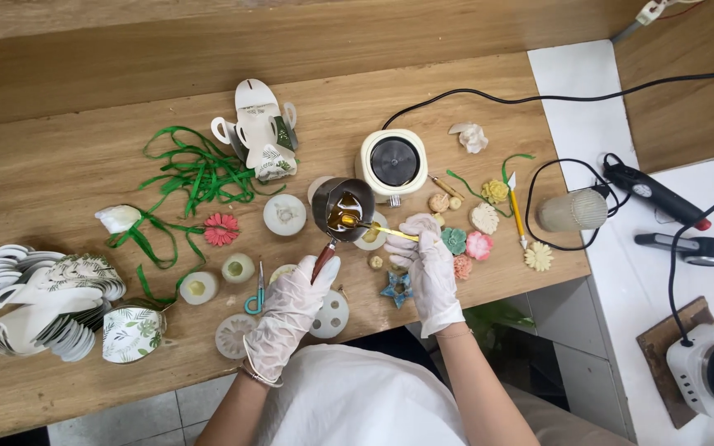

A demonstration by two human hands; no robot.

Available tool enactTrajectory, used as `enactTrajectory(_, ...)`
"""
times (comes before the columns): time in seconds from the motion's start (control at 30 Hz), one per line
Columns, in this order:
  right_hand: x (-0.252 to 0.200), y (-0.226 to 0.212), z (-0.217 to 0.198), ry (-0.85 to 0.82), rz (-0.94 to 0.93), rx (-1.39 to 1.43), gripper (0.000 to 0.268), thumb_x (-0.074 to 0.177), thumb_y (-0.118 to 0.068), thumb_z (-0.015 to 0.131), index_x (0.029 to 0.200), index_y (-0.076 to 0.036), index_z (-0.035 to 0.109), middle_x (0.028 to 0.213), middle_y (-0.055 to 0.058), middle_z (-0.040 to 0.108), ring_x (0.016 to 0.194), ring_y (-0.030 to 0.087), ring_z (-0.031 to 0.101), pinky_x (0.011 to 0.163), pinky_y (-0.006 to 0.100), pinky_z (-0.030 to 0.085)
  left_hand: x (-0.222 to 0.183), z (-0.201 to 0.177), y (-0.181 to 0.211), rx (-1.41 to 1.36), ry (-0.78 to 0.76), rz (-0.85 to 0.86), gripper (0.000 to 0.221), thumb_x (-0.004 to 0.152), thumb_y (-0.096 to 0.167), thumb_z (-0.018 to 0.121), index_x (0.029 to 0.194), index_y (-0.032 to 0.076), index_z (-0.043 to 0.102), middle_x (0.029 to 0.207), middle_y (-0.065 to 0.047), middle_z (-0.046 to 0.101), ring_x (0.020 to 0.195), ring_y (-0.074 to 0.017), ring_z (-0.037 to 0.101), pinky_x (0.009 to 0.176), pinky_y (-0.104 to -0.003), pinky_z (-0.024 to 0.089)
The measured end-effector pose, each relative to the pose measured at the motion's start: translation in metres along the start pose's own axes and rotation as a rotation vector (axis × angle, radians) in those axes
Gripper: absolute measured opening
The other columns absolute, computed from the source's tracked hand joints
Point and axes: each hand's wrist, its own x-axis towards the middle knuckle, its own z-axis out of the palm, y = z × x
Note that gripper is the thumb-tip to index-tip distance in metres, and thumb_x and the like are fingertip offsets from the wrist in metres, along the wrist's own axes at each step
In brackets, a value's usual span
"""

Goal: The person pours melted wax from a saucepan into small silicone molds on a wooden workbench. They use a spoon to transfer the liquid wax and a small tool to adjust the contents of the molds. The person works methodically, filling several molds one at a time.

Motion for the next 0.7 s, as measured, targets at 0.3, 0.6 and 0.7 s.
enactTrajectory(0.3,0.003,0.008,-0.036,0.022,0.001,0.194,0.04,0.109,-0.03,0.048,0.126,0.005,0.058,0.114,0.019,0.072,0.1,0.029,0.073,0.087,0.039,0.058,0.003,-0.002,-0.016,-0.084,0.014,0.003,0.046,0.093,0.055,0.059,0.094,0.01,0.068,0.077,-0.021,0.07,0.073,-0.041,0.07,0.066,-0.052,0.053)
enactTrajectory(0.6,0.022,0.031,-0.062,0.04,0.01,0.211,0.039,0.108,-0.029,0.047,0.127,0.004,0.058,0.113,0.023,0.071,0.098,0.031,0.073,0.086,0.04,0.06,-0.003,-0.017,-0.001,-0.043,-0.002,-0.15,0.046,0.094,0.056,0.058,0.098,0.011,0.069,0.081,-0.02,0.072,0.078,-0.0422,0.069,0.068,-0.051,0.051)
enactTrajectory(0.7,0.034,0.044,-0.074,0.038,0.026,0.179,0.04,0.109,-0.03,0.047,0.126,0.004,0.058,0.111,0.021,0.071,0.095,0.031,0.074,0.082,0.039,0.061,-0.006,-0.008,-0.002,-0.163,0.044,-0.102,0.045,0.096,0.053,0.058,0.097,0.009,0.068,0.079,-0.019,0.072,0.075,-0.04,0.069,0.066,-0.049,0.051)
